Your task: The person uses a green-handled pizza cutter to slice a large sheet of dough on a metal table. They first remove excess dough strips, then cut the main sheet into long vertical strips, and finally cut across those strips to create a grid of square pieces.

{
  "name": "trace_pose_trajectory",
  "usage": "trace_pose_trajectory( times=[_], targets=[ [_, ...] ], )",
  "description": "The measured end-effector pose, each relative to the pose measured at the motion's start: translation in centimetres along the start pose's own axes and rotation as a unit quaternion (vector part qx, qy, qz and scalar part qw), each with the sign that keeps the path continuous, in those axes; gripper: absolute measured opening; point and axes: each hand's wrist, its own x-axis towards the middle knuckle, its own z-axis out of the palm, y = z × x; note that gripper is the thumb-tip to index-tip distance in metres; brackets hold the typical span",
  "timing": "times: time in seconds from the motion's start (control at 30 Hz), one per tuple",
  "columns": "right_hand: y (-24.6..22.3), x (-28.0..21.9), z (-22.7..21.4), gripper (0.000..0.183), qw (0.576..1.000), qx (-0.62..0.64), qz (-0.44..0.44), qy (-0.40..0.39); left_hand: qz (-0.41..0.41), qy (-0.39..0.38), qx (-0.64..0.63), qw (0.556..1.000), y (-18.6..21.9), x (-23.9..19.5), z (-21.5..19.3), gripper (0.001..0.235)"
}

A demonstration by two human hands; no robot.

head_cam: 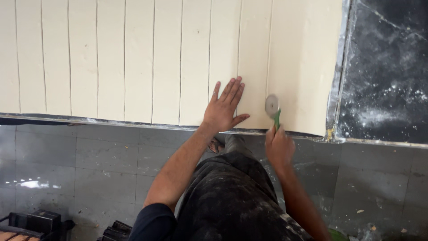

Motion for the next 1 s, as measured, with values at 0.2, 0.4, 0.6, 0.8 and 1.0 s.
trace_pose_trajectory(
  times=[0.2,0.4,0.6,0.8,1.0],
  targets=[
    [3.7,-7.9,1.4,0.033,1.000,-0.015,0.002,-0.013,0.011,0.033,-0.014,0.999,-0.3,-0.1,0.8,0.101],
    [2.7,-3.6,-0.6,0.033,0.995,0.080,-0.050,0.022,0.007,0.020,-0.040,0.999,0.0,0.1,-1.0,0.107],
    [-2.3,12.8,-5.4,0.020,0.943,0.171,-0.224,0.177,-0.031,-0.025,-0.067,0.997,2.3,4.0,-3.6,0.107],
    [-6.8,34.8,-8.0,0.021,0.949,0.144,-0.191,0.206,0.018,0.088,-0.036,0.995,4.8,8.1,-0.9,0.106],
    [-9.2,50.7,-9.4,0.023,0.952,0.187,-0.156,0.182,0.014,0.065,-0.043,0.997,4.6,8.8,-0.3,0.102]
  ],
)
